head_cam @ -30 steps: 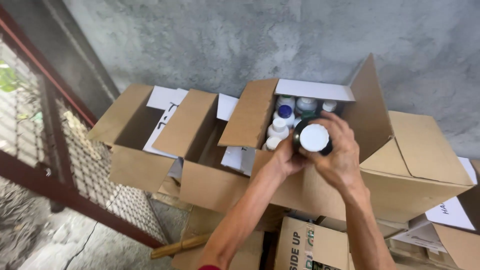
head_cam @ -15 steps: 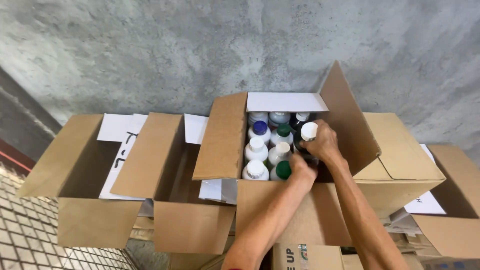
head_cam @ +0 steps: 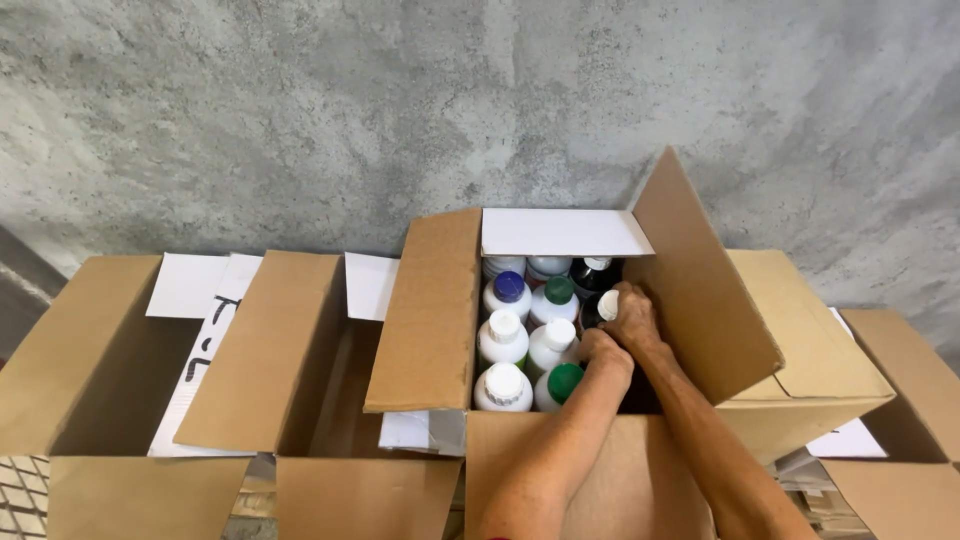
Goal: Packing various agricultural chemical bottles into cardboard boxes.
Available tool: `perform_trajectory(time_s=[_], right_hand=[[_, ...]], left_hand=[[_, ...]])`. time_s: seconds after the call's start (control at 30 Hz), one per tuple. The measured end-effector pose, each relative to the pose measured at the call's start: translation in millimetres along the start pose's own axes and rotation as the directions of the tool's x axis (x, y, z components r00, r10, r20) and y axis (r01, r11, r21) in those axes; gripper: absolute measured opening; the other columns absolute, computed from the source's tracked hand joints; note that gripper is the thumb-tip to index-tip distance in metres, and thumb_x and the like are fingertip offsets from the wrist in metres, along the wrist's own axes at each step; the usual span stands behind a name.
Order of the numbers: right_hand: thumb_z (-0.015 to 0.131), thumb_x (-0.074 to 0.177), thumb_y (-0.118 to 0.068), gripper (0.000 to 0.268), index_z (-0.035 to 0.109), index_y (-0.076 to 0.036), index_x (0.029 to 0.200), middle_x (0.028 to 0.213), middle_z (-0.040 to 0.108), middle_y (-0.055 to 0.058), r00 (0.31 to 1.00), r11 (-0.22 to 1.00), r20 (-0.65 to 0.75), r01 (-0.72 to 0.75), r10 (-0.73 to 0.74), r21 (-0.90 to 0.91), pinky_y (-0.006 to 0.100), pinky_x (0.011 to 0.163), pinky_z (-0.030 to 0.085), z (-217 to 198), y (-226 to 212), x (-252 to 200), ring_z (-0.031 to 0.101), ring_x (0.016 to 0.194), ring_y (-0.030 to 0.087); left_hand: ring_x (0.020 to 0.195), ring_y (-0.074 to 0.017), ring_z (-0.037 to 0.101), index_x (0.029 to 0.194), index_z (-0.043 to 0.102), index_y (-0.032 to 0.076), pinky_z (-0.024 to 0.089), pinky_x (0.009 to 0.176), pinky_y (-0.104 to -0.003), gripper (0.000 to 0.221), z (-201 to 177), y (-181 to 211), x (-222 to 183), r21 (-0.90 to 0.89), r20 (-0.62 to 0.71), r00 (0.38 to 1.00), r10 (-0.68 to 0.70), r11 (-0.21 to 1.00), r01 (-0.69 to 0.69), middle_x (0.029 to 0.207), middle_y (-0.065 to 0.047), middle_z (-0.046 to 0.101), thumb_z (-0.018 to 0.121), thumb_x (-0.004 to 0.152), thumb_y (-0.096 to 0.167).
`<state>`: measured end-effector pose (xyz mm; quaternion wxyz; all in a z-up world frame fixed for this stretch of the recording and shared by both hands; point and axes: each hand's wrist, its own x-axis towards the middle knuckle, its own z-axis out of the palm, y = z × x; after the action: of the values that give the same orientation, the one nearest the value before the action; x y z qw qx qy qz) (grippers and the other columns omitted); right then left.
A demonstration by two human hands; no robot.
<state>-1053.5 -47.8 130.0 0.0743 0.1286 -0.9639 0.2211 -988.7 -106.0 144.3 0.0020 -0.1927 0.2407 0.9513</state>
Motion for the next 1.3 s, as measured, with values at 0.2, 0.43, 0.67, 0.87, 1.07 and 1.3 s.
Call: perform_trajectory(time_s=[0.2,0.43,0.67,0.87,1.07,1.3], right_hand=[[0.09,0.063,-0.005,0.068,0.06,-0.003,0.124,0.127,0.061,0.025,1.0,0.999,-0.008,0.002,-0.002,-0.04,0.048,0.097,0.054,17.2,1.6,12.9,0.062,0.116,0.045],[0.08,0.081,-0.015,0.077,0.042,-0.004,0.148,0.133,0.059,0.029,0.978,0.951,0.063,-0.208,0.199,0.227,0.045,0.104,0.045,21.7,20.8,22.9,0.056,0.124,0.044],[0.059,0.097,-0.016,0.036,0.064,-0.006,0.132,0.127,0.07,0.021,0.996,0.903,0.091,-0.028,-0.013,0.428,0.042,0.101,0.05,-56.6,-33.8,-89.6,0.066,0.119,0.037],[0.053,0.095,-0.01,0.042,0.055,-0.01,0.137,0.123,0.071,0.02,0.953,0.842,0.126,0.176,-0.276,0.51,0.041,0.099,0.053,-99.2,-90.9,-196.4,0.069,0.116,0.036],[0.053,0.081,0.006,0.065,0.047,-0.006,0.145,0.144,0.055,0.022,0.727,0.625,0.073,0.529,-0.683,0.573,0.045,0.11,0.041,-103.4,-110.0,-271.4,0.051,0.135,0.042],[0.061,0.069,-0.018,0.083,0.042,-0.017,0.15,0.16,0.035,0.02,0.47,0.434,-0.024,0.833,-0.883,0.343,0.066,0.104,0.036,40.2,-77.7,-380.5,0.036,0.143,0.044]], left_hand=[[0.107,-0.0308,0.063,0.122,0.065,0.002,0.052,0.091,-0.043,0.039,-12.4,2.8,16.3,0.192,-0.062,0.996,0.067,0.98,-0.054,0.118,-0.016,0.068,0.042,0.096,0.021],[0.106,-0.0312,0.064,0.12,0.066,0.0,0.051,0.091,-0.042,0.038,2.9,13.2,21.4,0.402,-0.063,0.988,0.142,0.909,-0.105,0.116,-0.018,0.069,0.043,0.094,0.016],[0.106,-0.0315,0.064,0.119,0.066,-0.002,0.051,0.091,-0.04,0.037,-42.3,9.6,-26.2,0.555,-0.147,0.946,0.29,0.815,-0.164,0.115,-0.019,0.07,0.044,0.092,0.011],[0.117,-0.0448,0.061,0.133,0.057,-0.005,0.05,0.099,-0.045,0.042,-85.9,30.6,-164.1,0.883,0.393,0.777,0.492,0.034,-0.468,0.125,-0.031,0.065,0.053,0.092,0.005],[0.14,-0.0512,0.038,0.155,0.038,0.006,0.032,0.115,-0.058,0.073,-108.1,26.6,-304.8,0.901,0.369,0.619,0.693,-0.105,-0.421,0.155,-0.032,0.041,0.057,0.086,0.002],[0.153,-0.0613,-0.005,0.168,0.02,0.028,0.0,0.108,-0.085,0.101,-213.7,-52.1,-409.2,0.993,0.027,0.605,0.796,-0.092,0.076,0.171,-0.028,-0.004,0.071,0.084,0.005]])
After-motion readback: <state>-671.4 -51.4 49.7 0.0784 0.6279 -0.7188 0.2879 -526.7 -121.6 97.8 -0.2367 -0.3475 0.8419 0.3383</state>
